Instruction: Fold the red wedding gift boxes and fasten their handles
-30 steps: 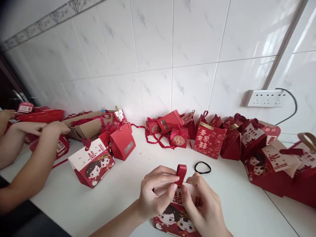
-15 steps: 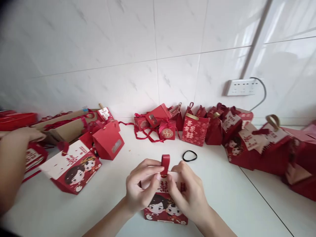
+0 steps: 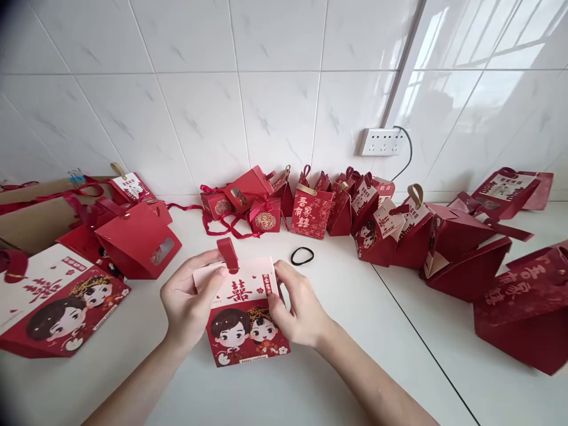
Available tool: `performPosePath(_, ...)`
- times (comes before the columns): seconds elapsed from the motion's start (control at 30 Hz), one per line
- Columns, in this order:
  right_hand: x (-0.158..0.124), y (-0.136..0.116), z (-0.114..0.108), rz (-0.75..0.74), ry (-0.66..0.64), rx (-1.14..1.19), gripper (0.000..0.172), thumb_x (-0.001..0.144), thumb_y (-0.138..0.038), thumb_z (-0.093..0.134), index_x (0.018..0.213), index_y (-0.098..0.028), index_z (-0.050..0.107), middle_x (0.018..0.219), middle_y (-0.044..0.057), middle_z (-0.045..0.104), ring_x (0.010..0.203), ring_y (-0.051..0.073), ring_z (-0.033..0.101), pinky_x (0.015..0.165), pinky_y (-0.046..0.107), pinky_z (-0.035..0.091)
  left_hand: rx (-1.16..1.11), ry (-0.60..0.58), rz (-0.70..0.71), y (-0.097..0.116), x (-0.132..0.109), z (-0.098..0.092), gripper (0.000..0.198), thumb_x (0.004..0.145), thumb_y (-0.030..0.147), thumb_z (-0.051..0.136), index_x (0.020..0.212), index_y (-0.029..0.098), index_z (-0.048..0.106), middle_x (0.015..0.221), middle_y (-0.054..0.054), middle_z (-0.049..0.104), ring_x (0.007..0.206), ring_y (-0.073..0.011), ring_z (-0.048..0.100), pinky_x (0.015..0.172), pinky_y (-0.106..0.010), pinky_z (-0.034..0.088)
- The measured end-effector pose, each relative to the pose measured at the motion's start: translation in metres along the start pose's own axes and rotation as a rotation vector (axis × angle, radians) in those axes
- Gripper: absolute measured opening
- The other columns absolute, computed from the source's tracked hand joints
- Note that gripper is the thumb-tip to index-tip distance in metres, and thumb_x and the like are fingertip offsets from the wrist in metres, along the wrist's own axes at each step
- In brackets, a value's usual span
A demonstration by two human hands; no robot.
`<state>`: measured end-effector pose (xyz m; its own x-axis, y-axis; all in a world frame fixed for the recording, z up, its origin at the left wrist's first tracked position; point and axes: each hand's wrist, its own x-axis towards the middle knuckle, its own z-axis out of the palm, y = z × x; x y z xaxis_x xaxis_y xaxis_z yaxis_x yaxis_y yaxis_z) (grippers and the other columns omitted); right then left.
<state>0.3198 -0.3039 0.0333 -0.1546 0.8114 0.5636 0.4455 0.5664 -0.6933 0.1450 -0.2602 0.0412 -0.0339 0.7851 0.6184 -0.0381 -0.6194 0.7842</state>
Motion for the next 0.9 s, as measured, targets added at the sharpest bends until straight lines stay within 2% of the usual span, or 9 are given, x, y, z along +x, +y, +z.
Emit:
performPosePath(0.1, 0.002, 0.004, 0.002, 0.113, -0.062, 0.011, 0.014, 0.085, -0.032, 0.043, 0.082, -0.020, 0.049, 0.080, 0.004, 0.057, 0.070, 0.017, 0.053, 0.072, 0.033, 0.049, -0.044, 0.045, -0.186, 0.000, 0.006, -0.001, 0.039, 0.076, 0.028, 0.073, 0.113, 0.021, 0.063, 0.092, -0.005, 0.073, 0.083, -0.0184, 0.071, 0.069, -0.024, 0.058)
performPosePath(0.2, 0.002, 0.004, 0.007, 0.209, -0.058, 0.104, 0.017, 0.085, -0.034, 0.047, 0.087, -0.019, 0.056, 0.088, 0.005, 0.063, 0.074, 0.018, 0.056, 0.072, 0.033, 0.051, -0.099, 0.019, -0.297, -0.002, 0.010, -0.002, 0.061, 0.079, 0.036, 0.068, 0.135, 0.023, 0.045, 0.086, -0.004, 0.072, 0.081, -0.0209, 0.071, 0.065, -0.027, 0.058)
performPosePath(0.3, 0.003, 0.005, 0.011, 0.310, 0.000, 0.289, 0.025, 0.084, -0.040, 0.051, 0.093, -0.019, 0.060, 0.094, 0.006, 0.067, 0.077, 0.020, 0.060, 0.070, 0.034, 0.053, -0.177, -0.029, -0.397, -0.006, 0.013, -0.003, 0.058, 0.085, 0.043, 0.059, 0.138, 0.026, 0.039, 0.089, -0.004, 0.071, 0.084, -0.0227, 0.070, 0.067, -0.031, 0.057)
performPosePath(0.4, 0.005, 0.009, 0.011, 0.454, 0.141, 0.481, 0.033, 0.082, -0.048, 0.056, 0.096, -0.019, 0.061, 0.095, 0.007, 0.069, 0.080, 0.023, 0.064, 0.070, 0.034, 0.053, -0.195, -0.026, -0.452, -0.011, 0.012, -0.003, 0.053, 0.086, 0.048, 0.056, 0.132, 0.026, 0.042, 0.115, -0.008, 0.065, 0.108, -0.0249, 0.063, 0.083, -0.035, 0.055)
performPosePath(0.53, 0.011, 0.016, 0.007, 0.549, 0.451, 0.677, 0.039, 0.079, -0.053, 0.062, 0.096, -0.018, 0.062, 0.101, 0.008, 0.069, 0.089, 0.025, 0.064, 0.072, 0.033, 0.053, -0.110, 0.018, -0.357, -0.016, 0.011, 0.002, 0.064, 0.079, 0.052, 0.064, 0.131, 0.024, 0.041, 0.135, -0.011, 0.052, 0.132, -0.0252, 0.044, 0.101, -0.038, 0.045)
performPosePath(0.6, 0.013, 0.016, 0.007, 0.543, 0.518, 0.822, 0.038, 0.078, -0.050, 0.065, 0.100, -0.020, 0.062, 0.108, 0.007, 0.068, 0.092, 0.023, 0.063, 0.074, 0.033, 0.053, -0.112, -0.055, -0.387, -0.016, 0.009, 0.006, 0.074, 0.073, 0.054, 0.069, 0.133, 0.024, 0.039, 0.138, -0.013, 0.049, 0.134, -0.0268, 0.041, 0.102, -0.040, 0.044)
performPosePath(0.67, 0.013, 0.014, 0.008, 0.556, 0.537, 0.952, 0.037, 0.075, -0.044, 0.070, 0.103, -0.022, 0.062, 0.110, 0.005, 0.067, 0.090, 0.020, 0.063, 0.074, 0.032, 0.053, -0.138, -0.215, -0.465, -0.013, 0.007, 0.010, 0.076, 0.070, 0.054, 0.071, 0.132, 0.022, 0.041, 0.136, -0.014, 0.051, 0.132, -0.0295, 0.044, 0.099, -0.041, 0.046)
performPosePath(0.77, 0.012, 0.012, 0.011, 0.614, 0.519, 1.087, 0.036, 0.071, -0.038, 0.074, 0.101, -0.023, 0.060, 0.108, 0.003, 0.068, 0.084, 0.019, 0.063, 0.072, 0.032, 0.052, -0.154, -0.459, -0.491, -0.007, 0.003, 0.012, 0.058, 0.075, 0.050, 0.068, 0.121, 0.020, 0.051, 0.124, -0.013, 0.059, 0.123, -0.0296, 0.052, 0.098, -0.041, 0.047)
performPosePath(0.9, 0.011, 0.015, 0.013, 0.632, 0.427, 1.195, 0.030, 0.072, -0.035, 0.070, 0.097, -0.021, 0.061, 0.107, 0.005, 0.068, 0.087, 0.020, 0.063, 0.075, 0.033, 0.051, -0.055, -0.464, -0.293, -0.008, -0.002, 0.011, 0.050, 0.075, 0.041, 0.070, 0.117, 0.021, 0.051, 0.115, -0.010, 0.058, 0.109, -0.0259, 0.057, 0.098, -0.043, 0.047)
